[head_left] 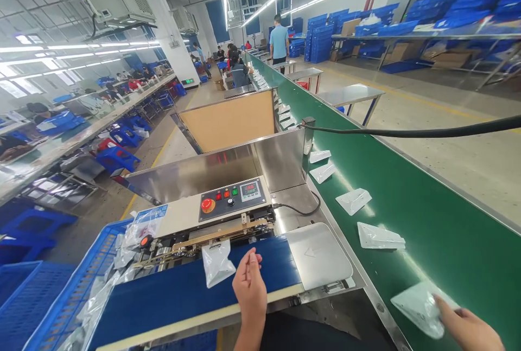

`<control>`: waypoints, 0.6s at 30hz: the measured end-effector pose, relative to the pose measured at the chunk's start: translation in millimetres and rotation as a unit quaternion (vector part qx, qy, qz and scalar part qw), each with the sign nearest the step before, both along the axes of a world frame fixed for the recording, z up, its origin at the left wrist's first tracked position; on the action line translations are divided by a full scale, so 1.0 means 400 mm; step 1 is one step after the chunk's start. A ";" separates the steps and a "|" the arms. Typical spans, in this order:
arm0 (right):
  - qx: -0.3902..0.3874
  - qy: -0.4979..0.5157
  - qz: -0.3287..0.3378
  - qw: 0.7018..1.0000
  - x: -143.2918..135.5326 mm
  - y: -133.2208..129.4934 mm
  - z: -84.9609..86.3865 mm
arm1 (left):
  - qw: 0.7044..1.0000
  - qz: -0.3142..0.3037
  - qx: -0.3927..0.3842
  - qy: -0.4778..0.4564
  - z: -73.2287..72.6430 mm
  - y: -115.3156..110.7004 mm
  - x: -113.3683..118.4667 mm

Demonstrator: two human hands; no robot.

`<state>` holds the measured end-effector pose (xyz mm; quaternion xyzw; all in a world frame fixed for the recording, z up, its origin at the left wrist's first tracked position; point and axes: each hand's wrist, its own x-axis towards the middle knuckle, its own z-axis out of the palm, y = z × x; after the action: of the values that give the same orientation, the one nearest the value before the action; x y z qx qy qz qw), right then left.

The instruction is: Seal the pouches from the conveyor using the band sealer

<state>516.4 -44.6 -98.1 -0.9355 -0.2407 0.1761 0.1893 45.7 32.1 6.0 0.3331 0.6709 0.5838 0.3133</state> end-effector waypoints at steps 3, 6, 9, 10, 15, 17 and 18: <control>0.105 0.068 -0.021 0.992 -0.095 0.069 0.114 | 0.989 -0.136 0.021 0.059 0.016 0.025 0.085; 0.228 0.036 0.077 0.970 -0.225 0.152 0.246 | 0.951 -0.271 0.063 0.136 0.042 0.047 0.169; 0.301 0.090 0.236 0.920 -0.363 0.216 0.335 | 0.919 -0.340 0.101 0.172 0.069 0.066 0.230; 0.315 0.125 0.283 0.897 -0.404 0.231 0.349 | 0.913 -0.355 0.100 0.172 0.075 0.070 0.242; 0.313 0.347 0.342 0.815 -0.533 0.259 0.323 | 0.937 -0.319 0.025 0.139 0.065 0.064 0.223; 0.289 0.390 0.341 0.805 -0.548 0.264 0.294 | 0.950 -0.290 0.003 0.119 0.041 0.055 0.200; 0.271 0.391 0.352 0.806 -0.552 0.270 0.280 | 0.954 -0.281 -0.006 0.108 0.027 0.054 0.189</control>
<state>295.5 63.2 13.8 -0.5495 -0.4971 0.5086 0.4385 121.4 53.6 16.8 0.5674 0.5836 0.4288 0.3919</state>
